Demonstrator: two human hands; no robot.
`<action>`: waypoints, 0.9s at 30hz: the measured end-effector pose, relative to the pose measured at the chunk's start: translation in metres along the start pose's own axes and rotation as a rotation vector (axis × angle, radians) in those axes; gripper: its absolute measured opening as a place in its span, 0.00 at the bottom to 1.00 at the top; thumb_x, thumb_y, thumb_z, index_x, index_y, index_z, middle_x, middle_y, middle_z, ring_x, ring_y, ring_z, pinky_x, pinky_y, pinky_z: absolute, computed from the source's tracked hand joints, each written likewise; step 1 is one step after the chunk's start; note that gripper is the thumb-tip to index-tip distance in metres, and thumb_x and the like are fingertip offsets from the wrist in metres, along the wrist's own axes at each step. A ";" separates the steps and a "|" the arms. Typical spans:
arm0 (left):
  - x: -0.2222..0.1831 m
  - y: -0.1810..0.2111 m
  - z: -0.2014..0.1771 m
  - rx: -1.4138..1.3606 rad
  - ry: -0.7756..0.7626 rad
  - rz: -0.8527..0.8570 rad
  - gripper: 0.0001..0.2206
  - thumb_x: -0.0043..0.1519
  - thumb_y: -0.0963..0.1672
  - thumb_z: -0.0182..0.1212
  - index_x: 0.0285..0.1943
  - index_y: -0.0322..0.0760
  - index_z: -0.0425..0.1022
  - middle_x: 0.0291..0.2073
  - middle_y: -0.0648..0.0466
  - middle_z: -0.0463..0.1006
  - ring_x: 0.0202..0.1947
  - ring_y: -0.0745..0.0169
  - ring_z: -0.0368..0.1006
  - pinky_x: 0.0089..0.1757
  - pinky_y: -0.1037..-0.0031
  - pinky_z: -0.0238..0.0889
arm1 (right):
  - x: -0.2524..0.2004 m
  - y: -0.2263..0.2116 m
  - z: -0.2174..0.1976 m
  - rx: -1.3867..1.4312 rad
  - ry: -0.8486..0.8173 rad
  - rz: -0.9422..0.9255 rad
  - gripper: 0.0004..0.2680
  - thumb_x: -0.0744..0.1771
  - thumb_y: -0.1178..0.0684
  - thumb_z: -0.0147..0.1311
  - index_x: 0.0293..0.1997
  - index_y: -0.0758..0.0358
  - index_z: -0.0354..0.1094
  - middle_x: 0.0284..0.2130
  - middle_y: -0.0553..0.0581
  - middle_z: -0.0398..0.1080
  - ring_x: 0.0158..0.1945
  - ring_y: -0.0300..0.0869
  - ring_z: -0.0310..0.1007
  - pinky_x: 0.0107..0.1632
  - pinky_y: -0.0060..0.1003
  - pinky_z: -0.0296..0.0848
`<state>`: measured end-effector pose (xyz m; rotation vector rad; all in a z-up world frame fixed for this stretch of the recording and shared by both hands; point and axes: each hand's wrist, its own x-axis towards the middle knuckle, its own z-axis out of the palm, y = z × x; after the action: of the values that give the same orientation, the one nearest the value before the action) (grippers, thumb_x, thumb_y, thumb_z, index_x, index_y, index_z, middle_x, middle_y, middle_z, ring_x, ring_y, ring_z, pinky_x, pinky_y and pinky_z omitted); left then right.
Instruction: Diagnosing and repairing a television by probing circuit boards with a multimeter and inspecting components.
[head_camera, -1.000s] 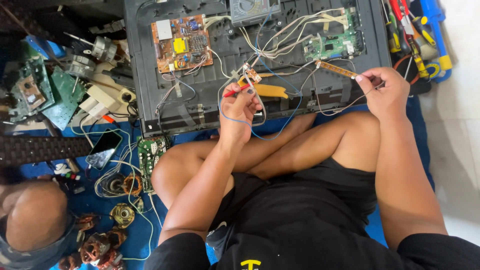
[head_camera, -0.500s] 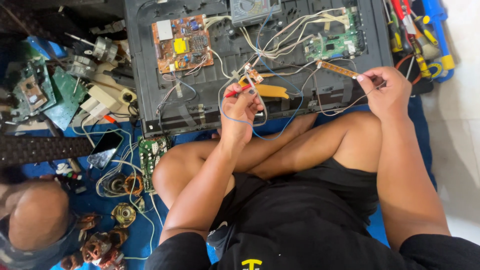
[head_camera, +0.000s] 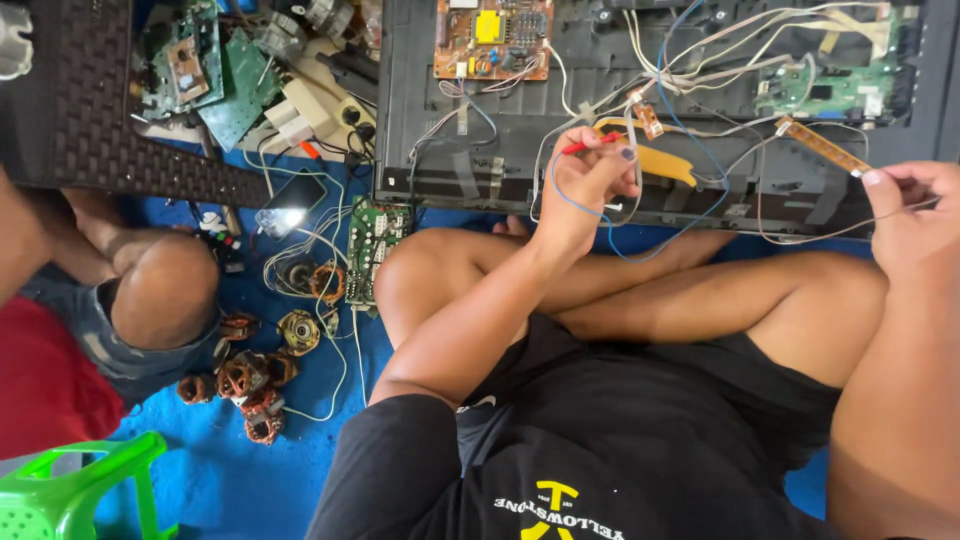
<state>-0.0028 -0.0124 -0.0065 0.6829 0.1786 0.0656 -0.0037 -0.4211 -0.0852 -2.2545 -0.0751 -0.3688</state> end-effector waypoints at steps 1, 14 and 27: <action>0.000 -0.001 -0.001 0.013 0.003 -0.004 0.18 0.58 0.37 0.64 0.45 0.43 0.55 0.26 0.47 0.74 0.24 0.63 0.71 0.27 0.72 0.73 | 0.000 0.002 0.001 0.002 0.004 0.015 0.05 0.81 0.63 0.65 0.61 0.67 0.71 0.49 0.59 0.72 0.46 0.40 0.65 0.52 0.35 0.66; -0.004 0.008 0.011 0.104 -0.024 0.083 0.18 0.57 0.35 0.61 0.44 0.42 0.53 0.25 0.48 0.72 0.23 0.63 0.68 0.25 0.74 0.69 | -0.001 0.002 0.000 0.011 -0.013 0.009 0.04 0.82 0.64 0.62 0.60 0.67 0.70 0.50 0.59 0.71 0.46 0.39 0.63 0.54 0.34 0.64; -0.007 0.013 0.014 0.137 -0.017 0.075 0.17 0.56 0.36 0.62 0.43 0.41 0.54 0.25 0.51 0.73 0.20 0.62 0.69 0.25 0.75 0.70 | -0.001 -0.003 -0.001 -0.003 -0.013 0.046 0.04 0.82 0.62 0.62 0.61 0.65 0.70 0.50 0.57 0.72 0.47 0.39 0.65 0.55 0.34 0.66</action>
<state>-0.0069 -0.0115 0.0130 0.8268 0.1422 0.1202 -0.0050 -0.4196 -0.0826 -2.2578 -0.0291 -0.3294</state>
